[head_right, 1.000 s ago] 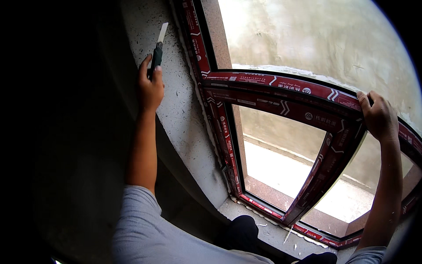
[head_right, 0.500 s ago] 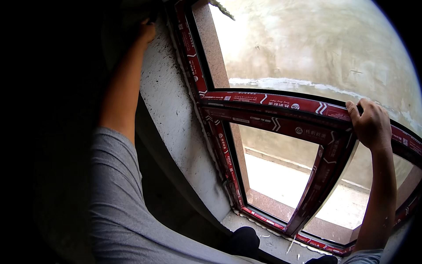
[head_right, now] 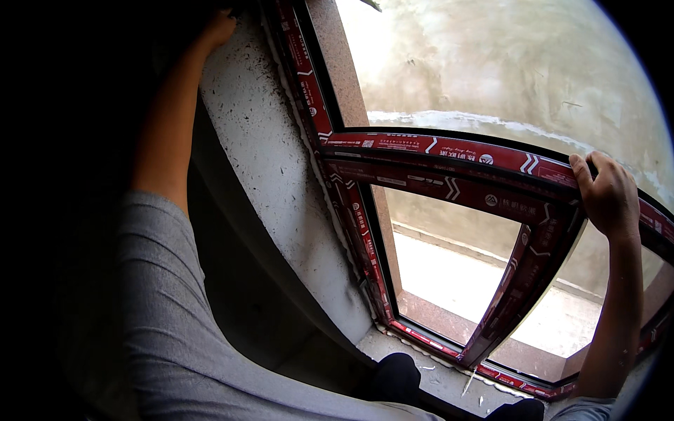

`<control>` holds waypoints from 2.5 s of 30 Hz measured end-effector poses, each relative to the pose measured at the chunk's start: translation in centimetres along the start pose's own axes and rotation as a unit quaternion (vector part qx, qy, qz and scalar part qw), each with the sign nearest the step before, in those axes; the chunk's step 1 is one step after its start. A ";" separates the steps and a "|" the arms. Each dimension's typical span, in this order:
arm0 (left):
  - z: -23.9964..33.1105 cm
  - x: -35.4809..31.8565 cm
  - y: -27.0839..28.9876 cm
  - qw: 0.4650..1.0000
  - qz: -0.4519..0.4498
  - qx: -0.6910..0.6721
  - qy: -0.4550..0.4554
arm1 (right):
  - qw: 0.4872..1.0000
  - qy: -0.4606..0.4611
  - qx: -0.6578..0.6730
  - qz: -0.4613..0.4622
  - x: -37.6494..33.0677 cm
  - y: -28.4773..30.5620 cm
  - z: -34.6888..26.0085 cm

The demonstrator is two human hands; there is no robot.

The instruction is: The person installs a window frame into a wall opening, using a utility knife to trim excess sealant around the perimeter. They repeatedly scrape and smooth the sealant along the top, sides, and bottom edges of the frame.

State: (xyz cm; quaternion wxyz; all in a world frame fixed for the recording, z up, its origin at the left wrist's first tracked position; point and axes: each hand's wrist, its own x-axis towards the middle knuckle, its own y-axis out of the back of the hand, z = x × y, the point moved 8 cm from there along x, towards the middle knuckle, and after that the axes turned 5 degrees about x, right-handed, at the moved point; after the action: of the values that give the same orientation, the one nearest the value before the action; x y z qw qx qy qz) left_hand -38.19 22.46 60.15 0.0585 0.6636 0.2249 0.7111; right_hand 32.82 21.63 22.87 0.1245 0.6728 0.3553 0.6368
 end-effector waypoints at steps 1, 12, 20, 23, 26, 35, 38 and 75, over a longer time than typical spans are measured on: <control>0.1 0.3 0.3 1.000 0.012 0.011 -0.020 | 1.000 0.003 0.002 0.001 0.0 -0.1 -0.1; 3.5 -11.3 0.6 0.992 -0.117 -0.010 0.045 | 1.000 -0.011 0.022 -0.019 0.1 0.4 -0.1; 4.4 -16.7 -1.3 0.989 -0.110 0.082 -0.053 | 0.999 -0.015 0.009 -0.033 -0.2 0.6 -0.5; 4.6 -20.5 -2.5 0.983 -0.168 0.067 -0.021 | 1.000 -0.012 0.013 -0.022 -0.1 0.4 -0.3; 4.5 -23.8 -3.5 0.981 -0.183 0.070 -0.007 | 0.999 -0.011 0.014 -0.035 0.0 0.2 -0.1; 5.1 -31.9 -6.2 0.973 -0.220 0.066 -0.016 | 0.998 -0.014 0.014 -0.062 0.2 -0.5 0.5; 5.9 -34.7 -6.6 0.969 -0.233 0.075 -0.014 | 0.998 -0.011 0.008 -0.063 0.4 -0.9 1.0; 5.7 -52.8 -13.8 0.961 -0.261 0.062 0.064 | 0.985 -0.007 0.132 -0.107 1.5 -3.9 2.5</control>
State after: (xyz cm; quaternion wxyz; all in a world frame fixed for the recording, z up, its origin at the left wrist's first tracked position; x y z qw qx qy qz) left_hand -29.70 15.97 6.35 0.1862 0.5374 0.4368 0.6969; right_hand 33.79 26.12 21.24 0.1045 0.6461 0.5051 0.5625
